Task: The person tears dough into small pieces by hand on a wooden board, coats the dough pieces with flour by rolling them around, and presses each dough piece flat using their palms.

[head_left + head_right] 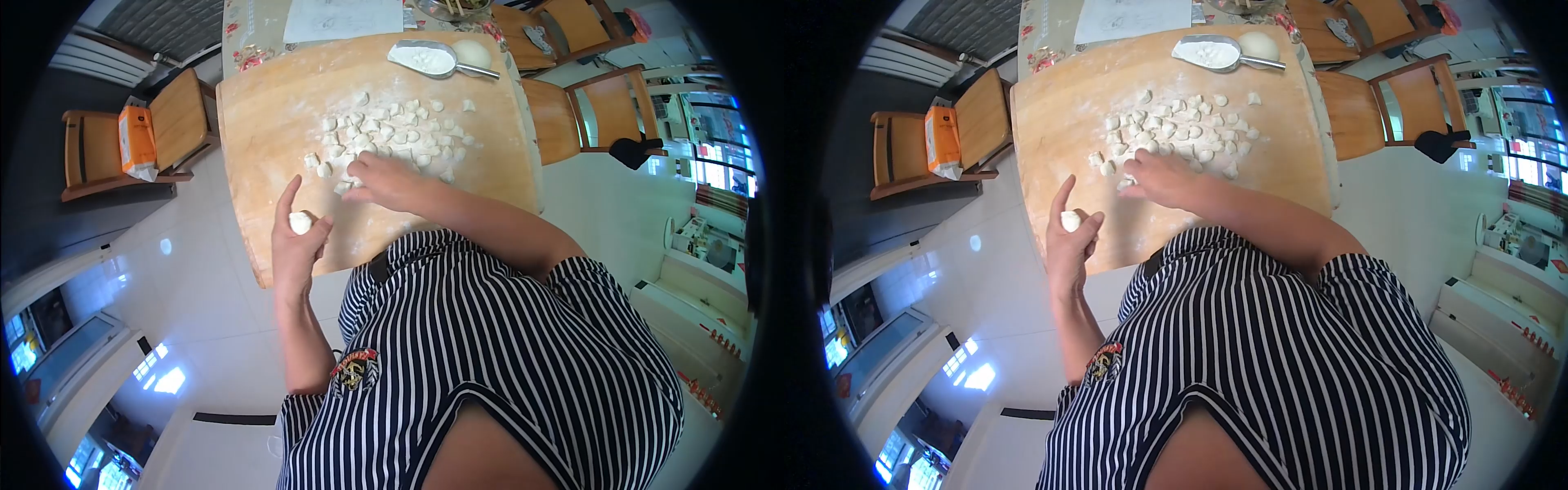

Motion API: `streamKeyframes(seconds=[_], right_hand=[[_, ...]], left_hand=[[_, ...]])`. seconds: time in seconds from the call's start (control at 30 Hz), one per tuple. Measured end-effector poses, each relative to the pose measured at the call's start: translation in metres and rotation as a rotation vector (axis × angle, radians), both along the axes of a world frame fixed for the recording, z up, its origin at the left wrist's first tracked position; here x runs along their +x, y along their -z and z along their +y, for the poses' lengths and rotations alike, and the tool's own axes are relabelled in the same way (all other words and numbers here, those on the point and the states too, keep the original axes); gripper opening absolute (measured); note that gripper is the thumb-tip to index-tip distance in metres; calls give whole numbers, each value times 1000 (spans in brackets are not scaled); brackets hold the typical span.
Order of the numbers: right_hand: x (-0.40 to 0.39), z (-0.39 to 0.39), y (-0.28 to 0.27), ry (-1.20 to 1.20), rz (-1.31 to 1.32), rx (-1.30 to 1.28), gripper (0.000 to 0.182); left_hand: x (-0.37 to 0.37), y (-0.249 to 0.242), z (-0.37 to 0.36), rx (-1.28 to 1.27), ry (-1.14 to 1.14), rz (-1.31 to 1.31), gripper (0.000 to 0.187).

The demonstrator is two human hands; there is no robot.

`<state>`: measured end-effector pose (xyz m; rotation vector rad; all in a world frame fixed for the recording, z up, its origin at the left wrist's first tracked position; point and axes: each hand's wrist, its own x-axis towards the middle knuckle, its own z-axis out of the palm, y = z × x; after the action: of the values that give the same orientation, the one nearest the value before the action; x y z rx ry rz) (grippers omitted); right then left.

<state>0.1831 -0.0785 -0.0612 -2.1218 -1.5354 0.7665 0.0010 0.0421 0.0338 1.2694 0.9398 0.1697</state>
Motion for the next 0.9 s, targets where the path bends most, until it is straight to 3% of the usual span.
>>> streamKeyframes(seconds=[0.07, 0.1, 0.17, 0.27, 0.3, 0.33, 0.37, 0.4, 0.47, 0.5, 0.53, 0.6, 0.73, 0.8, 0.83, 0.87, 0.9], right_hand=[[-3, 4, -28, 223, 13, 47, 33], [-3, 6, -46, 224, 12, 47, 33], [-4, 6, -76, 122, 540, 72, 29], [-11, 2, -76, 13, 581, 73, 35], [-13, 2, -68, 122, 594, 139, 35], [-11, 2, -64, 122, 593, 142, 35], [-9, 1, -62, 202, 443, 173, 34], [-9, -1, -63, 281, 294, 200, 33], [-8, -4, -67, 278, 300, 193, 36], [-9, -5, -69, 233, 214, 246, 37], [-9, -6, -72, 188, 127, 297, 38], [-9, -5, -79, 250, 200, 237, 36], [-6, 8, -65, 479, 377, 172, 30], [18, 12, -26, 786, 329, 189, 28], [41, -3, -10, 833, 411, 270, 28], [58, -13, -1, 780, 246, 207, 28], [62, -24, -11, 683, 248, 121, 28]], left_hand=[[6, 9, -2, -119, 48, -18, 86], [6, 20, 1, -155, 131, -38, 93], [17, 22, -5, -195, 190, -102, 95], [32, 27, -20, -196, 252, -173, 94], [35, 42, -22, -152, 259, -218, 85], [39, 53, -24, -108, 265, -263, 78], [40, 62, -28, 77, 290, -212, 51], [43, 60, -31, 74, 294, -209, 51], [49, 55, -31, 165, 356, 73, 33], [51, 47, -34, 189, 327, 154, 41], [53, 41, -36, 191, 328, 154, 41], [55, 34, -40, -106, 158, -18, 18], [39, 27, -49, 10, 90, -107, 13], [14, 6, -35, 442, 154, -191, 13], [3, -6, -27, 423, 69, -306, 17], [-7, -17, -21, 408, -38, -415, 24], [-17, -26, -9, 243, -87, -401, 25]])
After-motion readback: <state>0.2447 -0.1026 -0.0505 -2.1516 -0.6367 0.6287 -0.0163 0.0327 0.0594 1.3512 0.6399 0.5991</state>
